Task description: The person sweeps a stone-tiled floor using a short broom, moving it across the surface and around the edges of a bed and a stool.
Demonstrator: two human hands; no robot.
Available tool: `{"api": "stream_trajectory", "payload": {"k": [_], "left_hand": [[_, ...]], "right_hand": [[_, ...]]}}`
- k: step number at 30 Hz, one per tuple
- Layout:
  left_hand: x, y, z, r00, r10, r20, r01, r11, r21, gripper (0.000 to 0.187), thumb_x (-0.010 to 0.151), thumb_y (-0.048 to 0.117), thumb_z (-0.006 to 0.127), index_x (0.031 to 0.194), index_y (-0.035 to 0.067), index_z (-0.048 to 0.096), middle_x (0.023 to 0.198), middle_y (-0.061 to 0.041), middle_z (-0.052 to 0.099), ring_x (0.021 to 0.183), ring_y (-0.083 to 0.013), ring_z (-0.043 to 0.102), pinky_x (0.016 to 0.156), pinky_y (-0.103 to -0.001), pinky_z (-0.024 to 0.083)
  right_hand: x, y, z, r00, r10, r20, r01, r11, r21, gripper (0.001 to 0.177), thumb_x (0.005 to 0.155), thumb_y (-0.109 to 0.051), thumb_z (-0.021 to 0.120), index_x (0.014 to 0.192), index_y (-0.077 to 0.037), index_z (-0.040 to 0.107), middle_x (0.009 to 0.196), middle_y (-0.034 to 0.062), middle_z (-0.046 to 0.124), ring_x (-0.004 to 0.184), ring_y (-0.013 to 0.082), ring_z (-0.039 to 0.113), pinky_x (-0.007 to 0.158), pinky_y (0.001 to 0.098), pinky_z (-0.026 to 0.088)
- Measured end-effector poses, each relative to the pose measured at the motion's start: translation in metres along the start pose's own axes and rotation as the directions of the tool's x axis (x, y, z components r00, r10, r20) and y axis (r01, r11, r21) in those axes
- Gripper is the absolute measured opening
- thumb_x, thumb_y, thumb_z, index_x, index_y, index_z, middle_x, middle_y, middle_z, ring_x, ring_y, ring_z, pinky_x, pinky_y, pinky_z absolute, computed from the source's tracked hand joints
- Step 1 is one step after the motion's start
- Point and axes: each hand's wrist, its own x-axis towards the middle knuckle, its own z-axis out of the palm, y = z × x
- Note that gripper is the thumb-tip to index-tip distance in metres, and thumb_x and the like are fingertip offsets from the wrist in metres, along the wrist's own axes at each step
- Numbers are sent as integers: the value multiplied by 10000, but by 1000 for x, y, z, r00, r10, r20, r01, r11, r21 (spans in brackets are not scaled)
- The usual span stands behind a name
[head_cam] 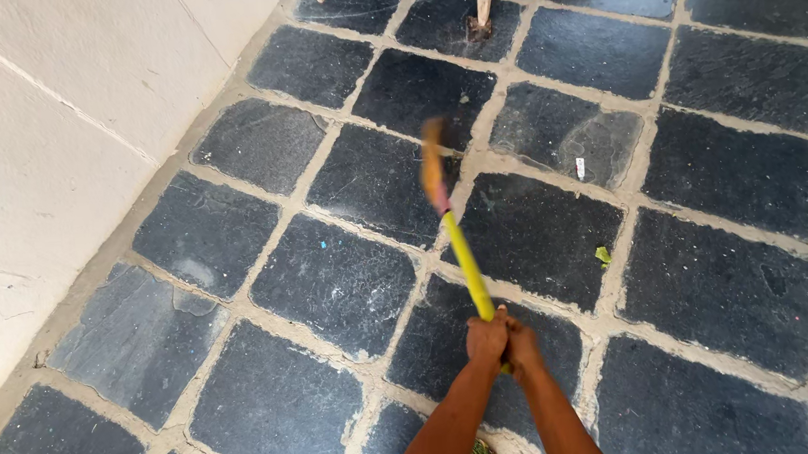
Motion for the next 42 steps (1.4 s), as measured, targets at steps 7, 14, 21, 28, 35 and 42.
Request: {"api": "stream_trajectory", "payload": {"k": [7,14,21,28,35,42], "left_hand": [[-3,-54,74,928,22,372,34,989,-143,440,903,427,737,922,-13,753,777,-69,705,686,-206,653,596,-409,512],[-50,-13,112,862,40,506,-54,998,12,532,1001,496,682,1016,-36,688,899,-123,688,807,-203,643,722,-395,515],[-1,10,60,953,143,268,-120,988,-100,489,971,443,624,974,-31,744,827,-120,707,739,-201,635,649,-402,500],[51,-21,1,985,-14,173,64,956,-287,414,912,369,749,902,-45,755,777,-110,696,627,-206,594,531,-422,469],[58,-10,-39,945,-111,307,192,949,-249,456,888,413,714,969,-36,701,834,-132,690,687,-261,651,570,-446,514],[71,3,-17,929,113,353,-119,993,-6,518,893,469,761,897,-42,680,815,-99,688,755,-186,675,638,-382,522]], "right_hand": [[-34,-24,-90,951,256,-173,-254,967,31,287,984,-306,694,958,-24,648,714,110,651,515,228,598,438,328,456],[-14,-64,-116,892,-275,-359,127,914,-385,223,822,-97,737,1019,-3,784,770,142,727,586,196,632,497,326,468],[-1,-62,-57,949,-192,-250,124,957,-264,344,878,-46,675,1220,-16,684,719,119,676,468,177,556,388,332,405],[2,-8,15,999,-13,48,26,963,-267,290,941,-31,532,1166,-27,715,669,121,661,410,190,549,346,332,406],[14,4,40,990,133,48,-134,991,8,272,976,-203,531,1044,-11,712,696,138,689,456,241,610,377,368,454],[26,-20,39,982,-21,-188,-7,989,-148,294,975,-219,586,923,60,665,662,166,612,435,253,557,369,386,417]]}}
